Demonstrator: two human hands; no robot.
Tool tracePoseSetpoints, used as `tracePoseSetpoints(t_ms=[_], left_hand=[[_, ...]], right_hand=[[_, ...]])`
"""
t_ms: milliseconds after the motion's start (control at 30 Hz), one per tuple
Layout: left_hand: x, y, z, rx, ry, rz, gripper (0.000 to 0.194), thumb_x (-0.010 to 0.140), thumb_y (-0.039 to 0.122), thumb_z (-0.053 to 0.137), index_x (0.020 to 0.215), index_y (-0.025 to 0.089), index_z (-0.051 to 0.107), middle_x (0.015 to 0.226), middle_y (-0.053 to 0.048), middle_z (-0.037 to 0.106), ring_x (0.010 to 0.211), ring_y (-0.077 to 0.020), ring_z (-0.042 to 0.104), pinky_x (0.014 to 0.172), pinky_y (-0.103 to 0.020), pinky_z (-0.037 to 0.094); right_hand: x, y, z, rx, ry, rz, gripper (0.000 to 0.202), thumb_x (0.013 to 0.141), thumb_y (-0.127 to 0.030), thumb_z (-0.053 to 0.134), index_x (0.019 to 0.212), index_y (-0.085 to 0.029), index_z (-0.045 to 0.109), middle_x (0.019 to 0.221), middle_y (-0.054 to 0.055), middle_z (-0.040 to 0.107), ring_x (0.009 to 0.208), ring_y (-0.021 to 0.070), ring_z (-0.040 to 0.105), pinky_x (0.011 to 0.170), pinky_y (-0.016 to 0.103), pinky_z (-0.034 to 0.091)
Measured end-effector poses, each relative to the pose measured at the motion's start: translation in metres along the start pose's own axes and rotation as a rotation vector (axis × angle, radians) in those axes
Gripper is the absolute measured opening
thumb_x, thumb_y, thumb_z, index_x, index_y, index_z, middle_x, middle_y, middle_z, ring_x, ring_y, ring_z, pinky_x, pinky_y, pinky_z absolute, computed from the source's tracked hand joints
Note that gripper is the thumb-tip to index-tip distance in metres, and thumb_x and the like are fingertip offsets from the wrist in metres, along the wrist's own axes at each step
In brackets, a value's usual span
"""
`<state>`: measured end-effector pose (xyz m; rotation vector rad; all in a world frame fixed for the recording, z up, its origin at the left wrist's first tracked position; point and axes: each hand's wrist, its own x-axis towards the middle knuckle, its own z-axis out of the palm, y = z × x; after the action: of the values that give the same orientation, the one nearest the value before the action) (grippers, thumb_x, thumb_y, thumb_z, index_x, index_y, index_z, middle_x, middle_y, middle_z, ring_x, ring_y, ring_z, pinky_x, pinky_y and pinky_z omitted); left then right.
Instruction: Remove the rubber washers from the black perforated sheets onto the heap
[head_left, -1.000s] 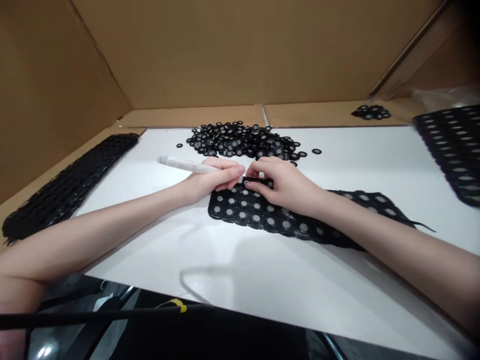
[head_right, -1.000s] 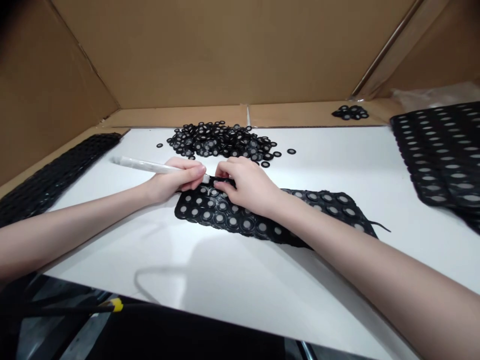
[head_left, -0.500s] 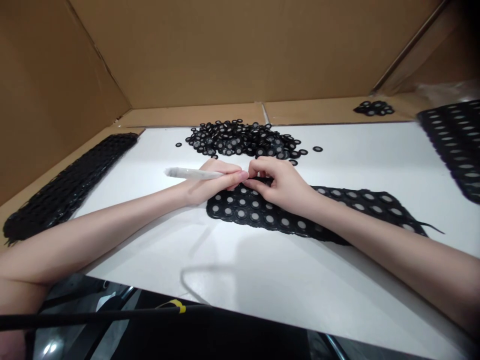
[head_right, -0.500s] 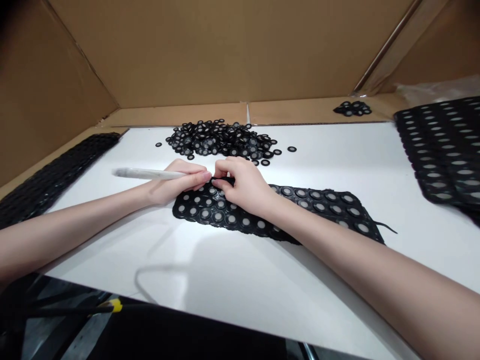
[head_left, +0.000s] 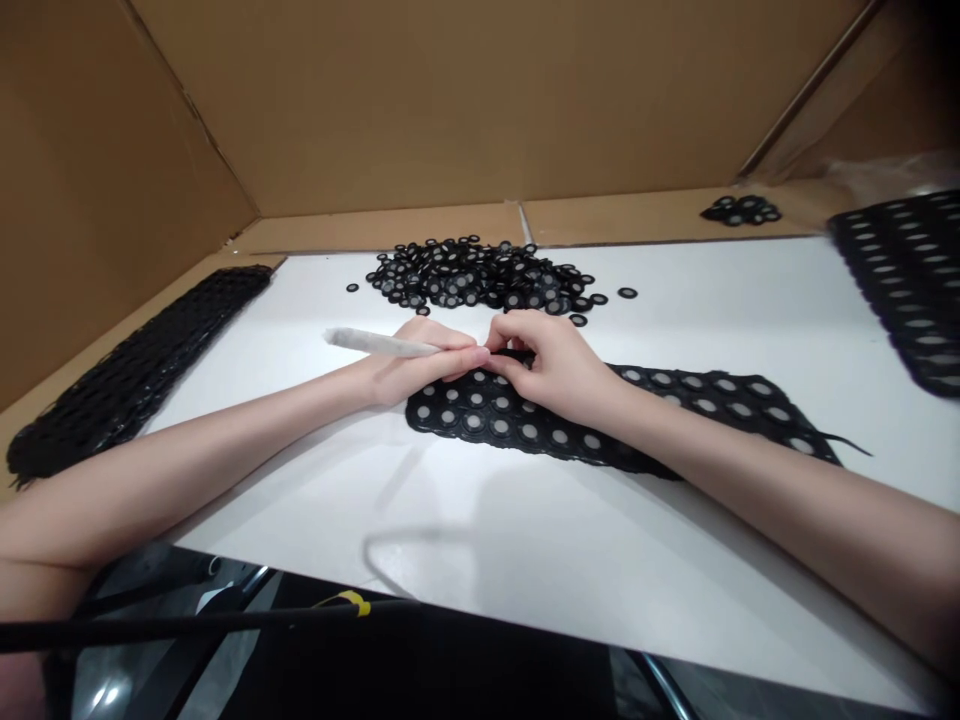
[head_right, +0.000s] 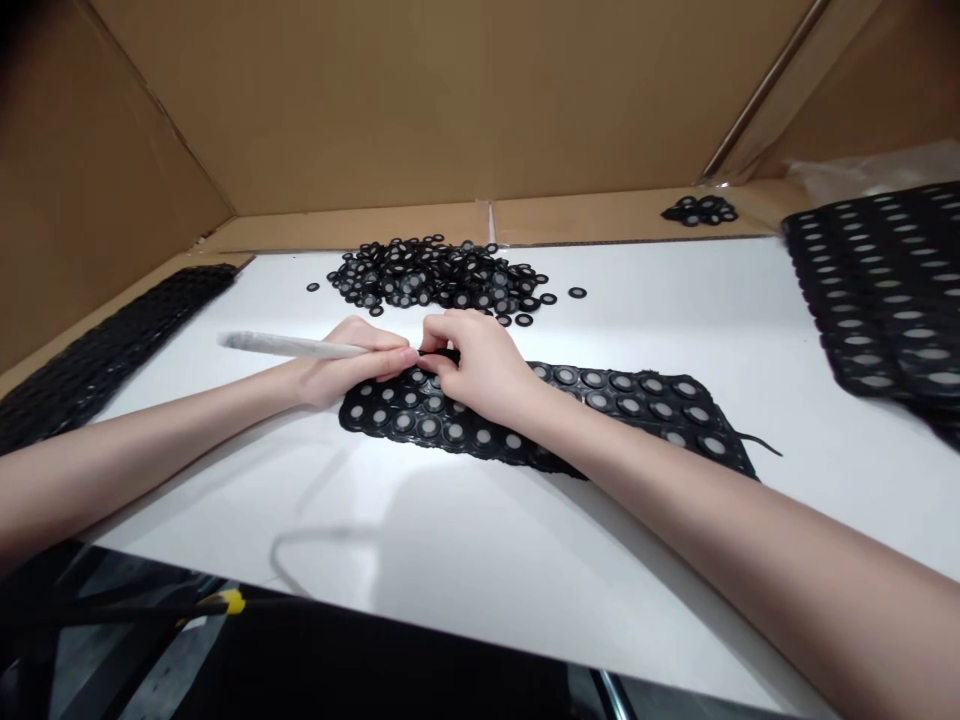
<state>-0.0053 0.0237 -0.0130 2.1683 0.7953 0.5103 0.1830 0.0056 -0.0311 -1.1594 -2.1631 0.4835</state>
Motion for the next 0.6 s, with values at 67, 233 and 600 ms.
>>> tracePoseSetpoints(t_ms=[67,233,600], left_hand=[[0.0,-0.003,-0.001,-0.076,0.015,-0.037,0.043,0.088,0.033,0.048,0.049,0.016,0.044,0.047,0.002,0.039,0.049,-0.0086,0.035,0.047,-0.026,0.027],[-0.004,-0.01,-0.002,-0.358,0.216,-0.108,0.047,0.087,0.041,0.051,0.049,0.015,0.042,0.041,0.005,0.032,0.041,-0.0067,0.028,0.043,-0.025,0.018],[-0.015,0.011,0.003,-0.1,0.042,-0.096,0.042,0.089,0.037,0.048,0.053,0.014,0.049,0.046,0.004,0.04,0.05,-0.0079,0.039,0.051,-0.023,0.029]], right_hand=[[-0.001,-0.001,-0.001,0.019,-0.012,0.005,0.009,0.074,-0.021,0.055,0.066,-0.02,0.051,0.07,0.002,0.06,0.07,0.0172,0.053,0.064,0.029,0.036],[-0.002,-0.003,-0.005,0.075,-0.093,0.103,0.019,0.071,-0.035,0.064,0.079,-0.019,0.06,0.08,0.004,0.066,0.075,0.0197,0.058,0.069,0.031,0.041],[0.001,-0.002,-0.005,0.006,-0.166,0.059,0.015,0.072,-0.032,0.06,0.076,-0.018,0.058,0.079,0.006,0.064,0.078,0.022,0.058,0.07,0.032,0.042]])
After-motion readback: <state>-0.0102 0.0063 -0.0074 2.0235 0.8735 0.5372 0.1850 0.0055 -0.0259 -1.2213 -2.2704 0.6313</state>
